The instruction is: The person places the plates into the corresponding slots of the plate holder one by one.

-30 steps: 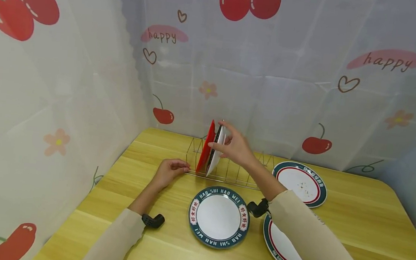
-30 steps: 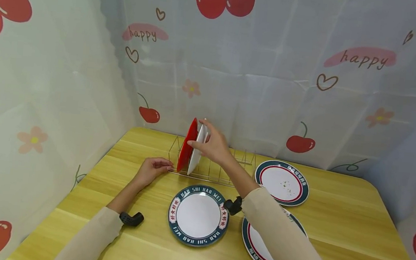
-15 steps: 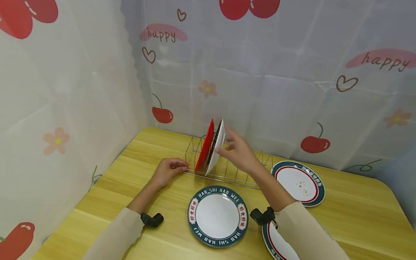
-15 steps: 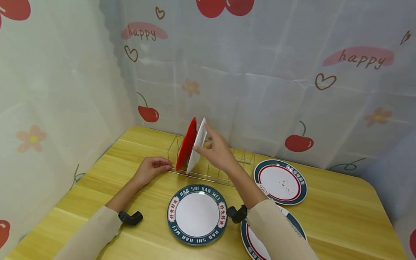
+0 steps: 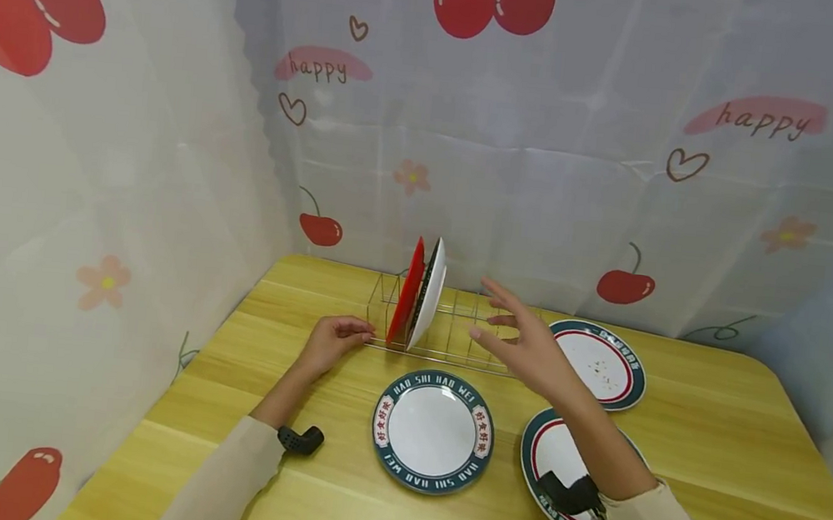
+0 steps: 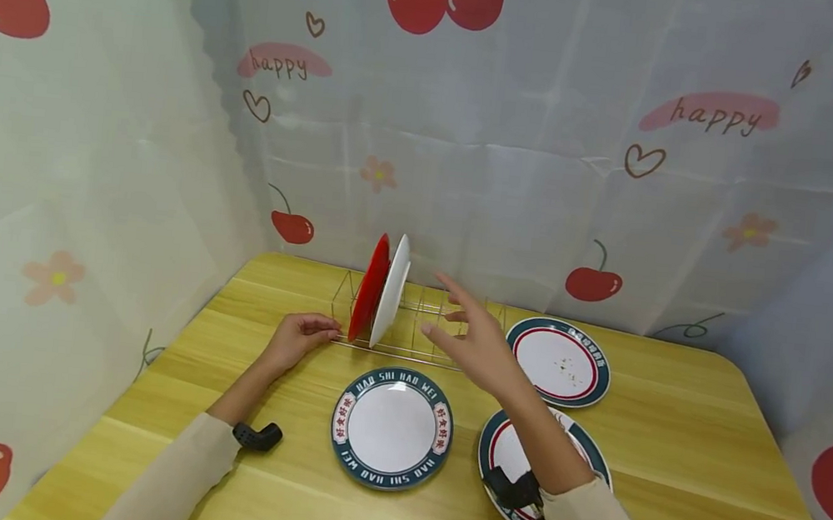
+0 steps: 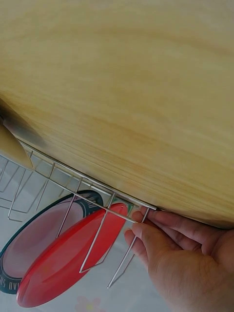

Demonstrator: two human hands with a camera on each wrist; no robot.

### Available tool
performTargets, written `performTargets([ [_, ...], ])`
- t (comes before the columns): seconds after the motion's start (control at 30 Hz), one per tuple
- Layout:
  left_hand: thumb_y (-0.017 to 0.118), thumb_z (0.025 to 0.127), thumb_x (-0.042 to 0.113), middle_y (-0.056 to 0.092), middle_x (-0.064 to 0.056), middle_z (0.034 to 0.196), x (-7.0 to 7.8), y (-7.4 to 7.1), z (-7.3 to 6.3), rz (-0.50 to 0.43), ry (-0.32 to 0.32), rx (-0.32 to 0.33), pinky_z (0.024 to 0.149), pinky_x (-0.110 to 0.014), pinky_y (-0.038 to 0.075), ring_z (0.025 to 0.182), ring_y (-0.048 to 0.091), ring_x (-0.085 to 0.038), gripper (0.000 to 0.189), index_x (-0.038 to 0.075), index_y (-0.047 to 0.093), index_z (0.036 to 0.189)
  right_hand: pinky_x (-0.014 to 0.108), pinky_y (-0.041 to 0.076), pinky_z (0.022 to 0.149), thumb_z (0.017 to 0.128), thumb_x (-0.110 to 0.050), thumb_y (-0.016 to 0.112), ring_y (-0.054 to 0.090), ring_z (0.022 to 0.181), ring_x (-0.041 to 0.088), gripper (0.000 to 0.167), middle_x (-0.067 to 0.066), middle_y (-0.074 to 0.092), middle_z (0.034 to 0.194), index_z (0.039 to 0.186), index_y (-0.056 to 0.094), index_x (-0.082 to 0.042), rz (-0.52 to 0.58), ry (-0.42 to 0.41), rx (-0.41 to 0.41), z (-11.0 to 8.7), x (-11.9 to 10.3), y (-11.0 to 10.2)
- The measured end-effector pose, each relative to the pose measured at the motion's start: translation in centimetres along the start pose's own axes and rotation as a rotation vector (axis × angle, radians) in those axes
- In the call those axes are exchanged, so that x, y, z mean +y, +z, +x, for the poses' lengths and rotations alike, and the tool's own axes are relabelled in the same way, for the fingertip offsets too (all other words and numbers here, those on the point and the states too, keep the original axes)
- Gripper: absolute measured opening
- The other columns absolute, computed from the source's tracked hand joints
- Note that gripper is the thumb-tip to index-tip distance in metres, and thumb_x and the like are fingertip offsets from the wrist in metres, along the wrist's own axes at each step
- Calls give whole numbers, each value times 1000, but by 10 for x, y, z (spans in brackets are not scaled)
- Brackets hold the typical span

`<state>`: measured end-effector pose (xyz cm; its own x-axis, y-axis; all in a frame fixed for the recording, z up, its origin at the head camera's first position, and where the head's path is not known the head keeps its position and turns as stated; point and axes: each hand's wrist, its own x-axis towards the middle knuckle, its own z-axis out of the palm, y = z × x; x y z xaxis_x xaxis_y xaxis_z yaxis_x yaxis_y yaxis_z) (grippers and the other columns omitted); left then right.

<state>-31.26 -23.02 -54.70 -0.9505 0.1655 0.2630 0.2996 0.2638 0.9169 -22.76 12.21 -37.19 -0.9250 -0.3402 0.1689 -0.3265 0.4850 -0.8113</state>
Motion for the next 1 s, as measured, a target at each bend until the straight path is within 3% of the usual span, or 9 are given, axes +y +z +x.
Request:
performTargets([
  [0.27, 73, 92, 1, 75, -16, 107, -1, -2, 0, 26, 27, 11, 82, -20, 57, 98, 72, -27, 17, -2, 77, 108, 59, 49, 102, 98, -29, 70, 54, 130, 37, 69, 16, 47, 150, 158, 35, -28, 21, -10, 46, -41, 7, -17],
  [0.47, 73, 92, 2, 76, -13, 106, -1, -1, 0, 10, 17, -2, 84, -21, 57, 99, 72, -20, 15, 0, 77, 106, 56, 52, 98, 99, -29, 69, 56, 127, 37, 72, 17, 50, 146, 160, 31, -26, -4, 17, 95, -73, 20, -24],
  [0.7, 74, 91, 3, 76, -11, 104, 0, 0, -1, 1, 25, 0, 83, -24, 58, 97, 72, -20, 13, 3, 78, 104, 23, 56, 88, 100, -30, 68, 58, 124, 38, 71, 17, 52, 144, 160, 31, -24, -16, 76, 126, -103, 38, -37],
  [0.9, 73, 92, 3, 76, -13, 104, 1, 0, -1, -5, 33, -9, 83, -24, 59, 97, 72, -21, 14, 1, 78, 105, 10, 50, 83, 99, -29, 69, 56, 113, -6, 71, 13, 53, 143, 160, 32, -22, -77, 114, 175, -127, 50, -49],
  [1.0, 73, 92, 3, 76, -11, 103, 2, 0, 0, -4, 24, -8, 83, -23, 58, 97, 72, -20, 12, 1, 78, 104, 9, 49, 81, 98, -29, 70, 51, 109, -14, 72, 14, 53, 142, 159, 33, -20, -107, 154, 200, -138, 56, -54],
])
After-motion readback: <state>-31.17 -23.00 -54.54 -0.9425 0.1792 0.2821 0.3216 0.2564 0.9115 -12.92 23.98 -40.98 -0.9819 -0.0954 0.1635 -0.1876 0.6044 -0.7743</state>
